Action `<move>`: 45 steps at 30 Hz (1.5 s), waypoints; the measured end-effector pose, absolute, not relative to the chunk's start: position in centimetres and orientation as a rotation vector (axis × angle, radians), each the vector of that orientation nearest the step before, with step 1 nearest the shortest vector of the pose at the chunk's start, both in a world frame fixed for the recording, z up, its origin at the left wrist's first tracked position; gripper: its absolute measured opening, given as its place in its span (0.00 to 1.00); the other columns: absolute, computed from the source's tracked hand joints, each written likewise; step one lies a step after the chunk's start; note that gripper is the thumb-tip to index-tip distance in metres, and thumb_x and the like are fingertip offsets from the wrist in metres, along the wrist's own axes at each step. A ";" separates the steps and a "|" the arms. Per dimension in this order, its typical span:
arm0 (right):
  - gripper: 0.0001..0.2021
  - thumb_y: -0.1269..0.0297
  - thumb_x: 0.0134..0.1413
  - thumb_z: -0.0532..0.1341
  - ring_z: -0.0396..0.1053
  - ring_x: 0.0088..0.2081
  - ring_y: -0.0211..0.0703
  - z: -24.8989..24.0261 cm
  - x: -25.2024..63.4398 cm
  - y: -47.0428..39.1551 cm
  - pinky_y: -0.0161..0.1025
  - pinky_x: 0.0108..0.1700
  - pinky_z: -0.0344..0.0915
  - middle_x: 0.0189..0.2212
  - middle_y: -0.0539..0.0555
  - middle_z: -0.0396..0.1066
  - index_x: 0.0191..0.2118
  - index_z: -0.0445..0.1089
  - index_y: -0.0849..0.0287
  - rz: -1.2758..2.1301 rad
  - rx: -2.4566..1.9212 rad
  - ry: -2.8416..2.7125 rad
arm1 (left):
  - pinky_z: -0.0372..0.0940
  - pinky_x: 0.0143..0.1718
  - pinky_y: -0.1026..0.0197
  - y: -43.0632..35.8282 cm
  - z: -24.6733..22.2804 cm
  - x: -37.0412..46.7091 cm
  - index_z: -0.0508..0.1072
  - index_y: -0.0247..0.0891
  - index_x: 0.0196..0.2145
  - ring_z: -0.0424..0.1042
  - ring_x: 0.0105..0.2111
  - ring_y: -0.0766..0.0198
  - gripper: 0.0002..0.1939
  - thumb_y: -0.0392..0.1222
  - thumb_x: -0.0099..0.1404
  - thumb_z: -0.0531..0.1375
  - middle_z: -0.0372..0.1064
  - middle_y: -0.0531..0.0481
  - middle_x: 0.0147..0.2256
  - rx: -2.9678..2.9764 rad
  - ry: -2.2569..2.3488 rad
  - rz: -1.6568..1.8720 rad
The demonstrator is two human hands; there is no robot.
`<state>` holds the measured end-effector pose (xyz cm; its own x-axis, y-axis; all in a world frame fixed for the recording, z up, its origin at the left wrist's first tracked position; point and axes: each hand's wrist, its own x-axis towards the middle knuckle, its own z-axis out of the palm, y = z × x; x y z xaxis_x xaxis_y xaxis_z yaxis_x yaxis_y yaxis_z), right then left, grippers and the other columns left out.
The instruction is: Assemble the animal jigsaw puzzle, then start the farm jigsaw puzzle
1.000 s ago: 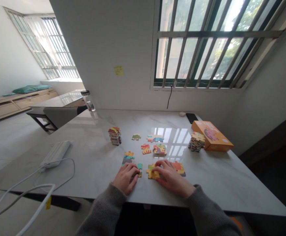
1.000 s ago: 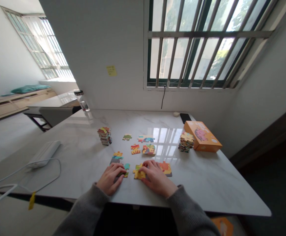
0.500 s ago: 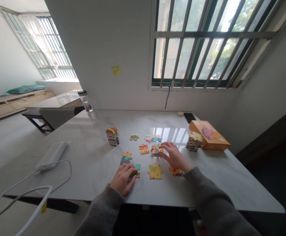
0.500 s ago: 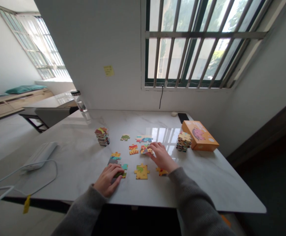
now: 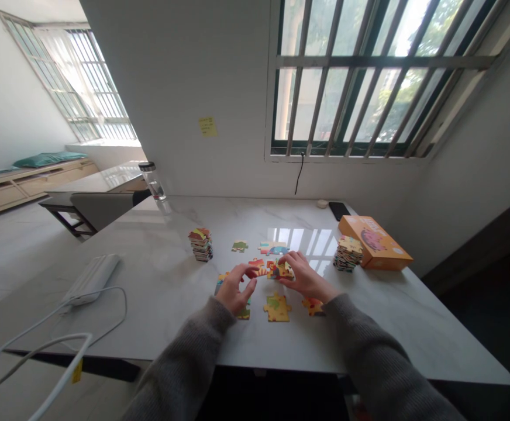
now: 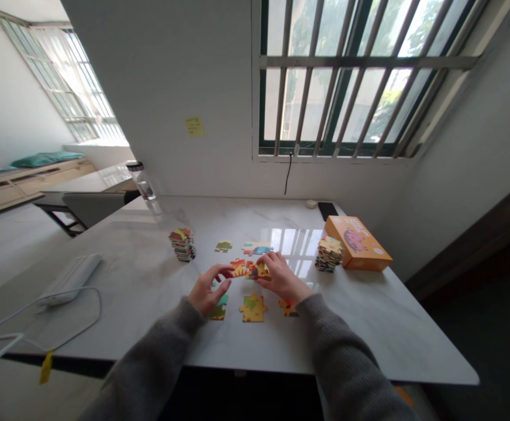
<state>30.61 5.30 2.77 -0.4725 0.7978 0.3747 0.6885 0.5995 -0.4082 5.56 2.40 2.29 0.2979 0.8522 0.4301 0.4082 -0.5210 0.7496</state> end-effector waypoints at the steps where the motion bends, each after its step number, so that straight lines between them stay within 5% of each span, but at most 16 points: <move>1: 0.17 0.69 0.52 0.68 0.63 0.50 0.51 3.0 30.2 4.9 0.50 0.53 0.66 0.46 0.56 0.65 0.47 0.66 0.55 0.277 -1.129 -2.288 | 0.65 0.38 0.58 3.3 2.3 6.1 0.71 0.38 0.49 0.73 0.38 0.59 0.14 0.41 0.66 0.57 0.74 0.47 0.38 1.977 1.124 1.150; 12: 0.29 0.71 0.59 0.61 0.65 0.57 0.50 2.4 28.6 3.2 0.51 0.57 0.69 0.56 0.58 0.60 0.64 0.57 0.48 0.419 -0.888 -2.269 | 0.57 0.14 0.68 6.7 0.3 7.1 0.67 0.36 0.34 0.61 0.14 0.72 0.23 0.57 0.56 0.68 0.65 0.59 0.19 1.415 0.902 1.005; 20: 0.23 0.71 0.64 0.55 0.70 0.50 0.47 1.5 28.2 3.0 0.54 0.56 0.72 0.58 0.60 0.59 0.62 0.60 0.48 0.388 -0.953 -2.004 | 0.67 0.19 0.62 6.7 0.2 6.9 0.62 0.38 0.30 0.71 0.17 0.65 0.29 0.62 0.51 0.70 0.67 0.57 0.18 1.197 0.793 0.956; 24: 0.25 0.65 0.61 0.61 0.60 0.63 0.54 1.3 28.5 2.9 0.59 0.63 0.64 0.60 0.59 0.59 0.63 0.59 0.48 0.319 -0.937 -2.095 | 0.68 0.21 0.61 6.3 0.0 7.1 0.61 0.38 0.31 0.73 0.19 0.63 0.29 0.60 0.50 0.71 0.69 0.56 0.20 1.133 0.758 0.942; 29: 0.21 0.65 0.64 0.60 0.58 0.64 0.52 1.1 28.7 3.0 0.58 0.64 0.63 0.61 0.58 0.59 0.60 0.62 0.48 0.279 -0.920 -2.108 | 0.69 0.22 0.59 6.0 0.0 7.2 0.60 0.38 0.31 0.73 0.19 0.62 0.29 0.60 0.50 0.71 0.69 0.55 0.21 1.129 0.715 0.898; 36: 0.16 0.63 0.63 0.61 0.64 0.59 0.52 2.1 29.9 2.9 0.57 0.60 0.66 0.55 0.58 0.65 0.56 0.66 0.50 0.315 -0.958 -2.008 | 0.66 0.23 0.62 5.5 0.4 7.5 0.64 0.36 0.33 0.71 0.20 0.66 0.25 0.63 0.58 0.64 0.69 0.54 0.23 1.317 0.764 1.013; 45: 0.15 0.63 0.62 0.59 0.71 0.42 0.46 1.0 36.4 0.1 0.50 0.48 0.73 0.53 0.59 0.65 0.54 0.68 0.52 0.357 -1.184 -1.922 | 0.64 0.27 0.63 4.9 -0.1 7.3 0.70 0.36 0.38 0.68 0.24 0.67 0.15 0.52 0.65 0.60 0.67 0.53 0.26 1.589 0.869 0.999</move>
<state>36.39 0.11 1.02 -0.2113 0.8389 0.5015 0.6030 0.5157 -0.6086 7.27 4.94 -0.08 0.3947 0.9012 0.1789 0.0519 -0.2163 0.9750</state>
